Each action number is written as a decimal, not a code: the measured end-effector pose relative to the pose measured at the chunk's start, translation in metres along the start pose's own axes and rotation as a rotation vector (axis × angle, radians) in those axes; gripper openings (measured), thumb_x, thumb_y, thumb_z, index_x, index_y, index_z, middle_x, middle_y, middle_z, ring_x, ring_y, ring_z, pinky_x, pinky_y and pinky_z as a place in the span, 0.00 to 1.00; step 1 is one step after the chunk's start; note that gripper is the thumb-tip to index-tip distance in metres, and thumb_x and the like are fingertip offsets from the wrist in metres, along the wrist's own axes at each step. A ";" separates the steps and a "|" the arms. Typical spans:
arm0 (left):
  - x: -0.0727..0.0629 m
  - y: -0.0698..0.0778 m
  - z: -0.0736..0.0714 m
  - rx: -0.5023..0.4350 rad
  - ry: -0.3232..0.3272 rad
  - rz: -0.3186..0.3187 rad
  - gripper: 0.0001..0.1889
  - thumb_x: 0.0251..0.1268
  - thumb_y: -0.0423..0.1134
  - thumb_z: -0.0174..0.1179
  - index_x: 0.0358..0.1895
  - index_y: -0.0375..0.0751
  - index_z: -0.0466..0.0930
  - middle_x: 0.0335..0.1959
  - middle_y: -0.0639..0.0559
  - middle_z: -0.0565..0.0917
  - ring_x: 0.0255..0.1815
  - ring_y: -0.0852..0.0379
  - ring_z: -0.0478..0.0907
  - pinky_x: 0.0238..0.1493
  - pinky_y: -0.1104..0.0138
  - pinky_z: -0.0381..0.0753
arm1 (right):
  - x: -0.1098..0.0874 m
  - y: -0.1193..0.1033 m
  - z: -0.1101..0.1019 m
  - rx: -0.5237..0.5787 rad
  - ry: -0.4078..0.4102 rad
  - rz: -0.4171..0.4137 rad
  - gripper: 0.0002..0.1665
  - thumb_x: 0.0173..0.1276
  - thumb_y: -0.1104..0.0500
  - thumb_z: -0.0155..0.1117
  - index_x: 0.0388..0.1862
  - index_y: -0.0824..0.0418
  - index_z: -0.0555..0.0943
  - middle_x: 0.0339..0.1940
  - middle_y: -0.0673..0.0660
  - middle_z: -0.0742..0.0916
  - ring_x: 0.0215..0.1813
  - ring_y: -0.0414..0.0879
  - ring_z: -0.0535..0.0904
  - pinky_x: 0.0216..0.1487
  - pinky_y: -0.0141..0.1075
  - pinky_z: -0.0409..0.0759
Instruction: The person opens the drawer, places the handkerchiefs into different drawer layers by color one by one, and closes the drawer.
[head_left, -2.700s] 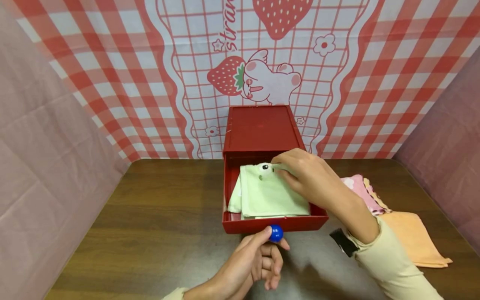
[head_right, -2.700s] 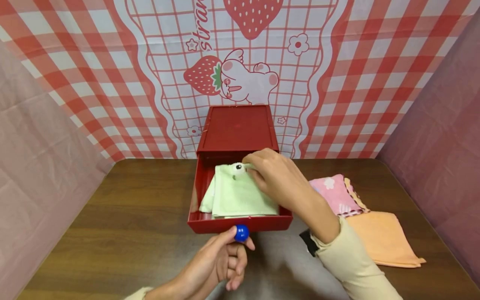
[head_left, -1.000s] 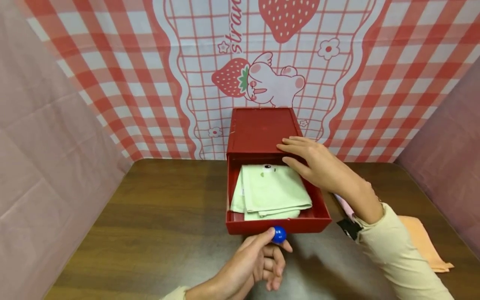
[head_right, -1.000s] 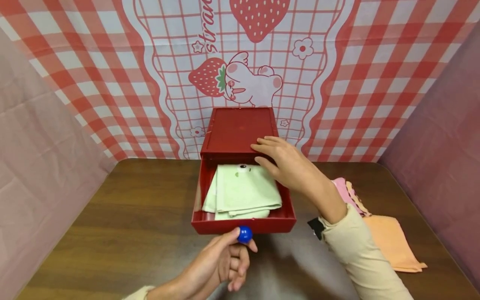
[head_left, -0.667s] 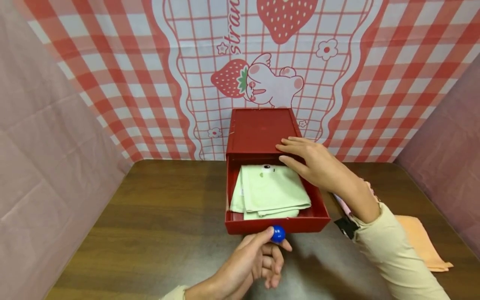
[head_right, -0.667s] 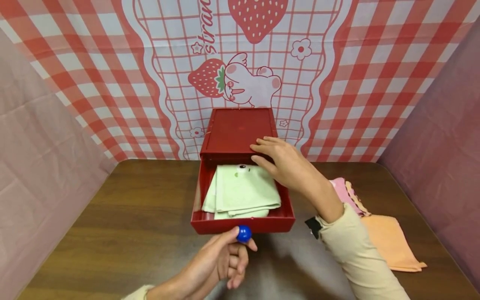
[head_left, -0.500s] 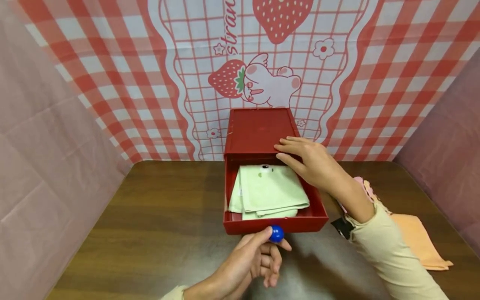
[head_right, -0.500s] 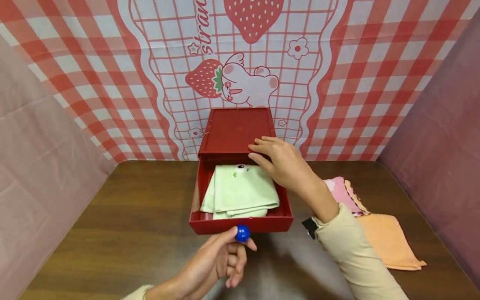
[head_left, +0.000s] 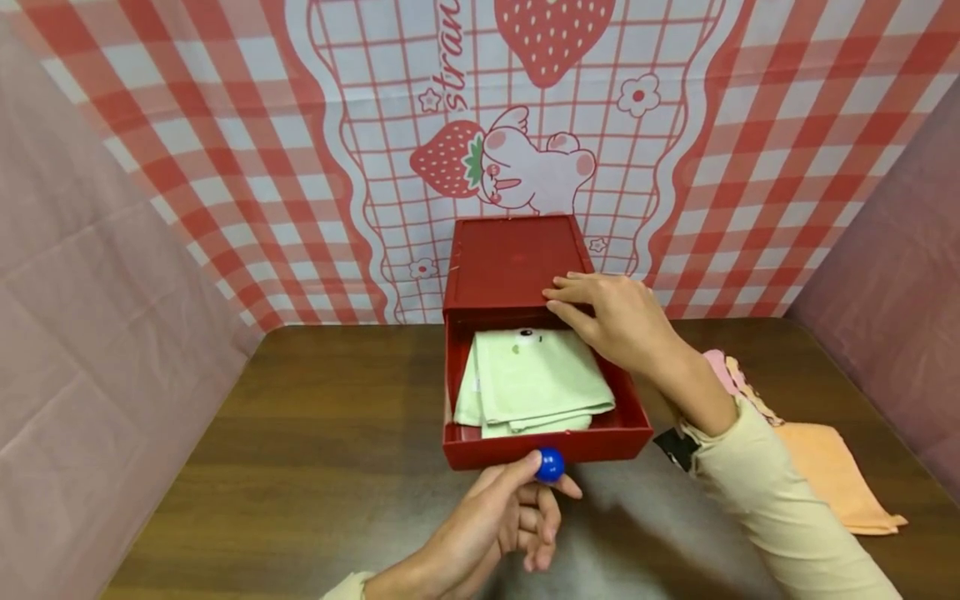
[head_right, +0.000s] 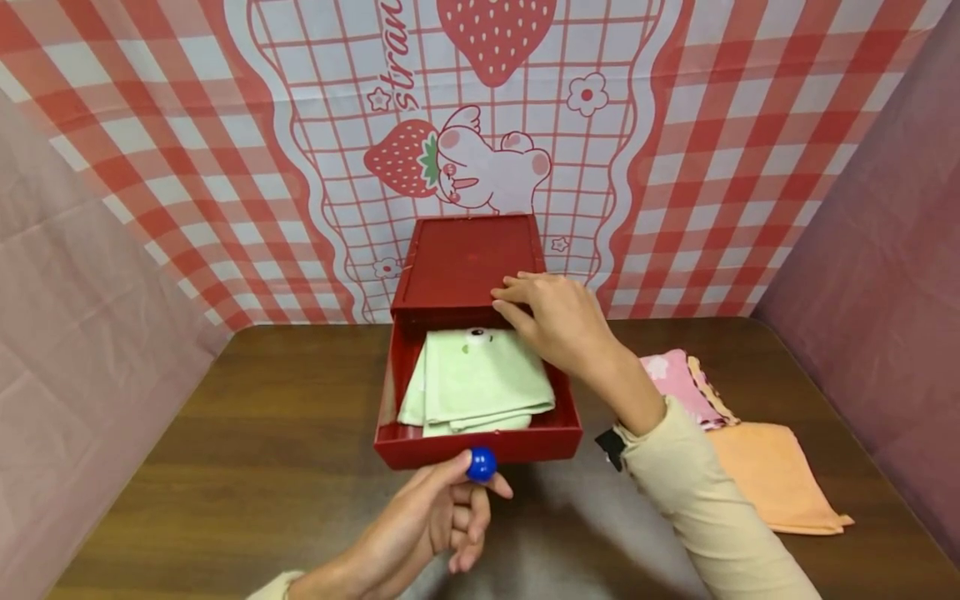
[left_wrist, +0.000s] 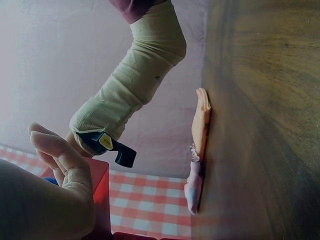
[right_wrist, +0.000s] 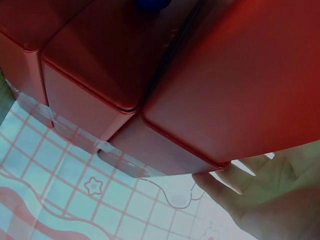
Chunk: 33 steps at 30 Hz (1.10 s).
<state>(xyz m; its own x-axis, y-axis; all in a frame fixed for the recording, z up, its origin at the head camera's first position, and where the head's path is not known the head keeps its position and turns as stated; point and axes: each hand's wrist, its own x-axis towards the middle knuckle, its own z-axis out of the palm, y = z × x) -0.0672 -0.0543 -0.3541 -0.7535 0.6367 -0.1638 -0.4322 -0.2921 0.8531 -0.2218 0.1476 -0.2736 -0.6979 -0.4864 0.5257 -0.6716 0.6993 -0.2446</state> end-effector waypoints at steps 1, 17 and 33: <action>0.000 0.000 0.000 0.001 0.002 0.000 0.32 0.74 0.62 0.47 0.55 0.33 0.77 0.23 0.55 0.78 0.18 0.62 0.76 0.21 0.73 0.72 | 0.000 -0.001 -0.001 -0.003 -0.004 0.004 0.15 0.71 0.56 0.66 0.53 0.59 0.87 0.55 0.59 0.87 0.61 0.55 0.81 0.51 0.55 0.81; 0.005 0.003 0.000 0.015 0.010 0.020 0.30 0.75 0.61 0.46 0.54 0.34 0.78 0.22 0.55 0.77 0.17 0.62 0.76 0.20 0.73 0.72 | 0.002 -0.001 -0.003 -0.022 -0.030 0.037 0.15 0.69 0.53 0.68 0.52 0.56 0.88 0.54 0.57 0.87 0.60 0.53 0.82 0.44 0.53 0.83; 0.017 0.011 -0.006 0.018 0.050 0.080 0.30 0.76 0.60 0.46 0.52 0.33 0.78 0.22 0.54 0.76 0.17 0.60 0.75 0.20 0.73 0.71 | 0.003 0.001 -0.002 -0.028 -0.020 0.040 0.15 0.67 0.53 0.70 0.51 0.56 0.88 0.53 0.57 0.87 0.59 0.53 0.82 0.46 0.53 0.83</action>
<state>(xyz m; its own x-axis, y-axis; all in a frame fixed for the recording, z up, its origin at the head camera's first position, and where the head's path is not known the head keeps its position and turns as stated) -0.0880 -0.0511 -0.3510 -0.8094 0.5751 -0.1189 -0.3608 -0.3273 0.8733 -0.2238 0.1478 -0.2707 -0.7288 -0.4682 0.4996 -0.6363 0.7326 -0.2416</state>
